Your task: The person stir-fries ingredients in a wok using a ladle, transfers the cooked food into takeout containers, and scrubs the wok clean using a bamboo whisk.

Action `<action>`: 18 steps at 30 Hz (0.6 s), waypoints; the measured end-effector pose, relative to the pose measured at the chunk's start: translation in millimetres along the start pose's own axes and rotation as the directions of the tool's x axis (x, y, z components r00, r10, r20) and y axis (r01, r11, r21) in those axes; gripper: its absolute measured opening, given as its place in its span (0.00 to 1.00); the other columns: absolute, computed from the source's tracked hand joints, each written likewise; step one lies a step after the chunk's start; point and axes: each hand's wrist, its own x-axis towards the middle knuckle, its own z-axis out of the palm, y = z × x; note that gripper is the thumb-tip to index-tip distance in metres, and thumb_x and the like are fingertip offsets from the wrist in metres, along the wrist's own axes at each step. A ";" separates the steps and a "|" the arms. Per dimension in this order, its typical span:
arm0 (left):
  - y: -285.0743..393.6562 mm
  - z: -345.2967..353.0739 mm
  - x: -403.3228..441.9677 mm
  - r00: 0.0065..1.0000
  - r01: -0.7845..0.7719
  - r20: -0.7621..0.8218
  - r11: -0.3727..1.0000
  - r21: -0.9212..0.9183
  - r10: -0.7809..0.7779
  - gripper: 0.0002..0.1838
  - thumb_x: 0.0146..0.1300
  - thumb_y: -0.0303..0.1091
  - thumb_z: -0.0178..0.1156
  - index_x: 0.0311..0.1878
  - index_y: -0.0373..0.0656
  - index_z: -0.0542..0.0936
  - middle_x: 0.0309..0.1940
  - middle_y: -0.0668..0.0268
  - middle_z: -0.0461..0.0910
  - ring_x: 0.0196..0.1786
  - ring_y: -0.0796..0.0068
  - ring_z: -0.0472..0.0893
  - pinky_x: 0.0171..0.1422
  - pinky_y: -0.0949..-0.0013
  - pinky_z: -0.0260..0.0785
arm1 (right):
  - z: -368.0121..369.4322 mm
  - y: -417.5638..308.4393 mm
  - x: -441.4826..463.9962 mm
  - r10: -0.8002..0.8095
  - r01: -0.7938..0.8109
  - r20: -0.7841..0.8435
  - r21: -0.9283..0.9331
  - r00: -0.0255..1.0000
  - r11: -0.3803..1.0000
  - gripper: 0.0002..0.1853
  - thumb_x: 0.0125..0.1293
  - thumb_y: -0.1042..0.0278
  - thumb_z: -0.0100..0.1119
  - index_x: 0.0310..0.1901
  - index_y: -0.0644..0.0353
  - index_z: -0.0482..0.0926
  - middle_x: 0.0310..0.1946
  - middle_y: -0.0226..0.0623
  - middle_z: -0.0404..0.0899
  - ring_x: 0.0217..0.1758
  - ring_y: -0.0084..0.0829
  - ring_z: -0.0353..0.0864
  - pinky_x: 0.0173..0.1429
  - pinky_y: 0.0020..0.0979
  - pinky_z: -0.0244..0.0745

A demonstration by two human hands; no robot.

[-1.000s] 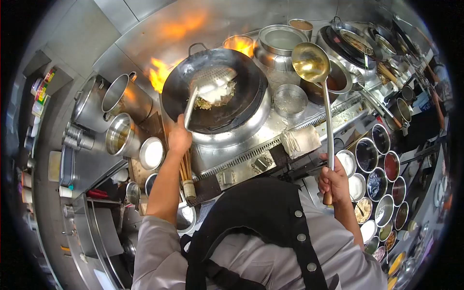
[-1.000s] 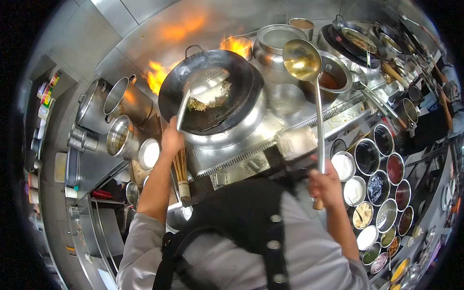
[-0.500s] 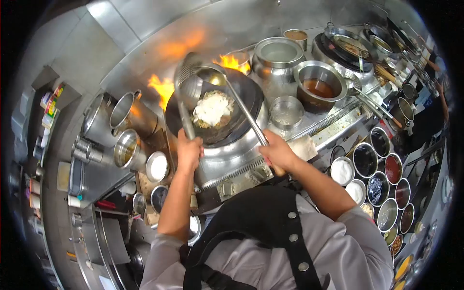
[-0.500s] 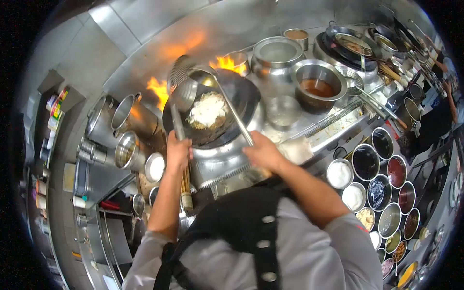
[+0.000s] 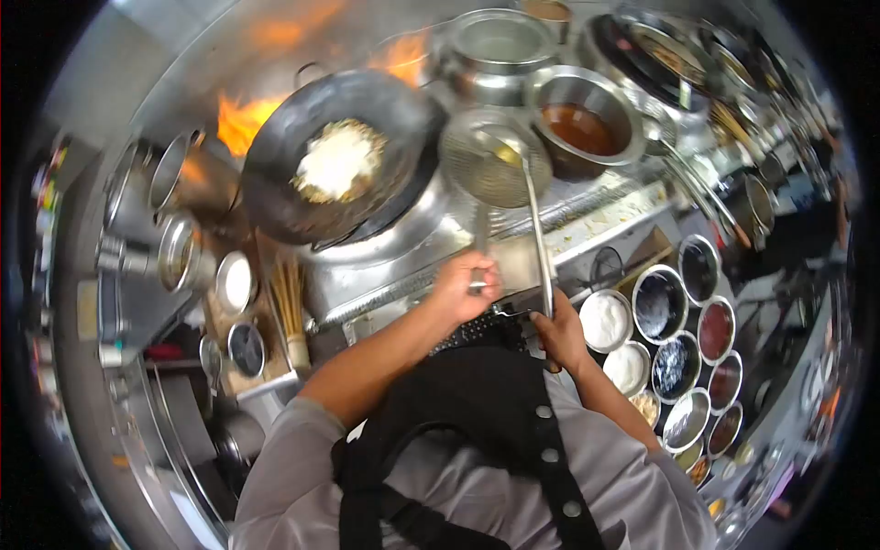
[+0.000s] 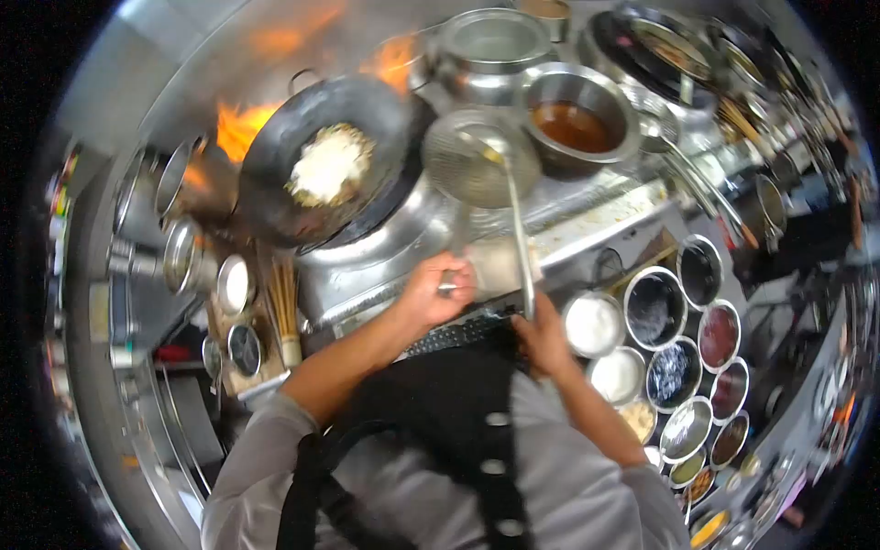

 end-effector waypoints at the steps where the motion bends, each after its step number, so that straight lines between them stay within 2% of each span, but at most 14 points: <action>1: -4.9 -8.5 9.6 0.999 0.039 -0.021 0.998 -0.055 -0.040 0.10 0.55 0.26 0.56 0.39 0.46 0.67 0.22 0.66 0.68 0.23 0.73 0.71 0.23 0.70 0.62 | 1.9 28.0 12.7 -0.099 0.088 -0.046 -0.198 0.994 0.976 0.29 0.62 0.70 0.61 0.64 0.63 0.64 0.39 0.45 0.79 0.31 0.33 0.79 0.37 0.34 0.77; 2: -8.9 -14.1 15.2 0.997 0.070 -0.037 0.991 -0.112 -0.074 0.08 0.56 0.28 0.57 0.38 0.45 0.69 0.22 0.66 0.68 0.24 0.73 0.72 0.24 0.70 0.63 | 5.1 51.5 20.7 -0.262 0.219 -0.084 -0.345 0.961 0.913 0.32 0.61 0.70 0.63 0.66 0.65 0.63 0.49 0.52 0.78 0.48 0.44 0.80 0.53 0.39 0.75; 3: -15.4 -14.5 15.1 0.997 0.025 -0.077 0.992 0.120 -0.016 0.09 0.60 0.33 0.57 0.41 0.44 0.70 0.25 0.64 0.71 0.23 0.73 0.72 0.23 0.70 0.63 | 8.6 49.1 19.8 -0.146 0.104 -0.101 -0.341 0.984 0.934 0.35 0.60 0.69 0.64 0.66 0.68 0.61 0.54 0.57 0.76 0.56 0.47 0.78 0.57 0.40 0.73; 6: -11.7 -9.8 -12.4 0.984 0.101 -0.173 0.640 0.762 0.052 0.25 0.71 0.54 0.47 0.53 0.39 0.71 0.36 0.57 0.79 0.24 0.68 0.79 0.26 0.66 0.75 | 9.1 95.5 33.4 -0.217 0.165 -0.087 -0.403 0.972 0.900 0.38 0.58 0.67 0.67 0.66 0.70 0.60 0.52 0.59 0.76 0.52 0.37 0.78 0.54 0.36 0.74; 7: -5.4 -20.5 -23.1 0.989 0.049 -0.113 0.521 0.852 0.092 0.25 0.71 0.54 0.47 0.54 0.39 0.72 0.37 0.58 0.79 0.26 0.70 0.80 0.28 0.68 0.75 | 8.6 87.6 32.6 -0.139 0.116 -0.050 -0.317 0.989 0.941 0.37 0.59 0.66 0.67 0.66 0.71 0.60 0.50 0.53 0.77 0.49 0.35 0.78 0.53 0.35 0.75; 9: 9.2 -44.3 -63.4 0.975 -0.116 0.053 0.291 0.950 0.215 0.23 0.70 0.51 0.52 0.56 0.41 0.73 0.40 0.62 0.79 0.36 0.74 0.80 0.38 0.71 0.76 | 1.5 137.7 54.6 -0.386 0.377 0.002 -0.223 0.922 0.899 0.35 0.62 0.69 0.65 0.67 0.67 0.58 0.45 0.40 0.78 0.43 0.31 0.77 0.47 0.30 0.74; 11: 40.2 -77.8 -126.3 0.751 -0.232 0.305 -0.198 0.952 0.586 0.21 0.68 0.45 0.57 0.57 0.42 0.74 0.44 0.63 0.79 0.45 0.73 0.79 0.48 0.69 0.74 | 9.3 88.5 31.4 -0.223 0.229 0.057 -0.174 0.973 0.958 0.31 0.65 0.69 0.61 0.67 0.60 0.60 0.36 0.33 0.75 0.34 0.21 0.73 0.37 0.25 0.71; 12: 67.1 -79.5 -174.3 0.717 -0.217 0.142 0.025 0.976 0.683 0.22 0.64 0.39 0.61 0.59 0.42 0.73 0.48 0.60 0.78 0.49 0.68 0.78 0.53 0.66 0.72 | 9.1 90.7 28.4 -0.210 0.212 0.057 -0.036 0.976 0.977 0.30 0.66 0.67 0.60 0.67 0.58 0.60 0.34 0.32 0.74 0.31 0.19 0.72 0.34 0.24 0.69; 13: 90.1 -110.6 -209.8 0.307 0.194 0.259 -0.326 0.925 0.916 0.20 0.60 0.34 0.63 0.56 0.40 0.76 0.48 0.57 0.78 0.49 0.62 0.79 0.52 0.64 0.72 | 8.6 91.4 29.5 -0.216 0.219 0.055 -0.046 0.975 0.975 0.30 0.66 0.67 0.60 0.67 0.58 0.60 0.34 0.32 0.74 0.31 0.19 0.72 0.34 0.24 0.69; 14: 110.1 -118.2 -249.0 0.000 0.194 0.275 -0.270 0.943 0.961 0.17 0.54 0.27 0.64 0.49 0.38 0.78 0.47 0.51 0.77 0.47 0.57 0.77 0.53 0.58 0.70 | 6.7 90.6 31.0 -0.208 0.214 0.073 -0.088 0.975 0.973 0.28 0.66 0.65 0.60 0.65 0.58 0.61 0.33 0.32 0.74 0.30 0.20 0.72 0.33 0.24 0.70; 15: 150.0 -162.9 -293.8 0.011 0.237 0.083 -0.083 0.968 0.996 0.19 0.51 0.29 0.64 0.48 0.38 0.78 0.48 0.49 0.75 0.49 0.51 0.75 0.55 0.54 0.68 | 5.9 90.3 30.8 -0.199 0.210 0.091 -0.131 0.976 0.969 0.27 0.67 0.64 0.60 0.64 0.58 0.62 0.32 0.32 0.75 0.30 0.21 0.73 0.32 0.25 0.70; 16: 170.3 -212.1 -322.3 -0.242 0.571 0.270 -0.088 0.816 0.932 0.24 0.46 0.33 0.66 0.49 0.38 0.76 0.47 0.47 0.74 0.49 0.46 0.74 0.55 0.49 0.67 | 10.0 83.0 27.3 -0.222 0.234 0.081 -0.205 0.972 0.950 0.24 0.66 0.62 0.59 0.60 0.58 0.64 0.30 0.32 0.75 0.28 0.23 0.74 0.30 0.26 0.70; 17: 184.1 -235.5 -347.6 -0.266 0.647 0.179 0.038 0.762 0.947 0.29 0.43 0.35 0.67 0.52 0.40 0.74 0.46 0.44 0.74 0.48 0.43 0.74 0.55 0.46 0.67 | 15.7 71.0 23.8 -0.232 0.243 0.077 -0.212 0.970 0.947 0.24 0.66 0.62 0.59 0.60 0.58 0.64 0.30 0.32 0.75 0.28 0.23 0.74 0.30 0.26 0.70; 18: 197.2 -263.4 -367.2 -0.133 0.679 0.034 0.066 0.731 0.991 0.40 0.41 0.37 0.69 0.62 0.42 0.68 0.51 0.40 0.72 0.54 0.39 0.72 0.59 0.47 0.66 | 21.0 56.4 19.8 -0.157 0.173 0.083 -0.238 0.984 0.956 0.22 0.66 0.63 0.59 0.58 0.58 0.65 0.28 0.32 0.75 0.26 0.24 0.74 0.29 0.27 0.70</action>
